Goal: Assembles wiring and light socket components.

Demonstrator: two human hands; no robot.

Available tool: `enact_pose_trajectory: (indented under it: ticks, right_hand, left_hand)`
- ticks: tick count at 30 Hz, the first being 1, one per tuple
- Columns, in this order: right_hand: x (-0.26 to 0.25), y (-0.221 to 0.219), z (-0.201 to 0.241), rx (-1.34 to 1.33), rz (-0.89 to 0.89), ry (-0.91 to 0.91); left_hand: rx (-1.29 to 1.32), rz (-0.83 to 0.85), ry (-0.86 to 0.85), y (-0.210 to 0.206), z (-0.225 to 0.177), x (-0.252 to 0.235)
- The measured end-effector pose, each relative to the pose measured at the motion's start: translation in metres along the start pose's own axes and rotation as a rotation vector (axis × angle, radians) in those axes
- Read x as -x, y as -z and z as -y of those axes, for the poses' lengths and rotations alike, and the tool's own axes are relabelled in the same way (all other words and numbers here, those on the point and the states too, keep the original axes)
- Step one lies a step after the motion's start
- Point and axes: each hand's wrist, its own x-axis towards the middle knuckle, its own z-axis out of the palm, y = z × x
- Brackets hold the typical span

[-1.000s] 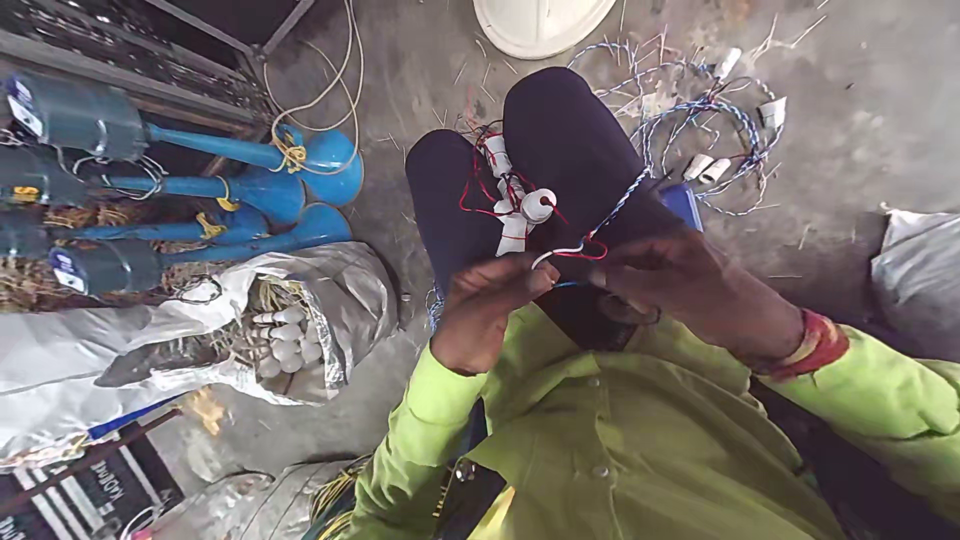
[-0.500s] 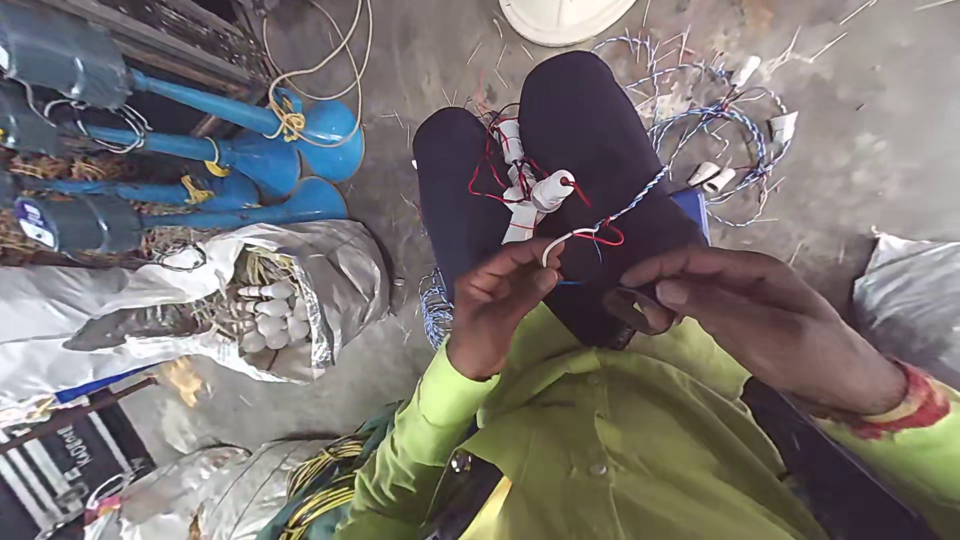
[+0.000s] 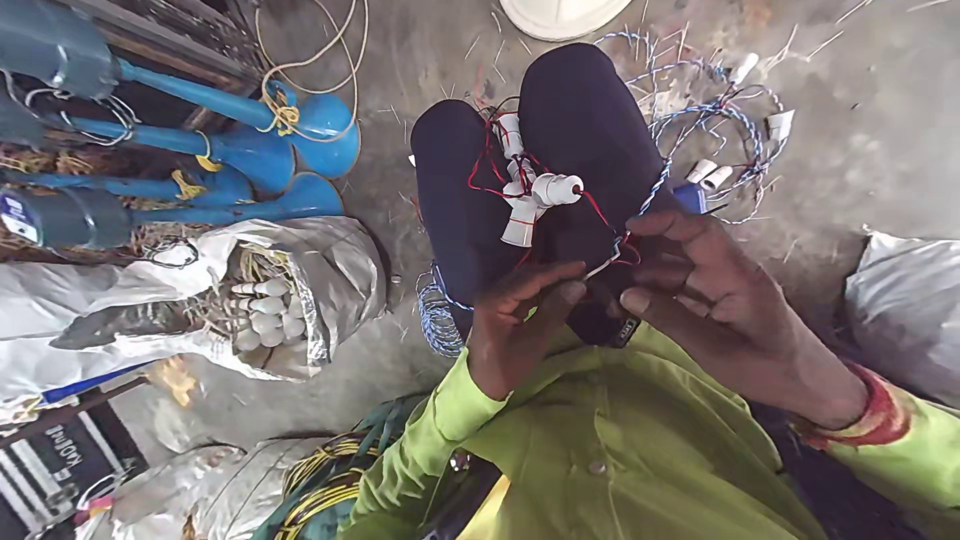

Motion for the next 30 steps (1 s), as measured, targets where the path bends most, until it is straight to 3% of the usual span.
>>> enact_pose_trajectory:
  ticks: [16,30]
  right_hand:
    - [0.0053,0.0025,-0.0065,0.076,0.051,0.062]
    - [0.007,0.001,-0.0074,0.196,0.04,0.049]
  left_hand:
    - [0.232,0.09,0.289,0.0034,0.001,-0.0036]
    - [0.175,0.042,0.142,-0.0002,0.0001,-0.0072]
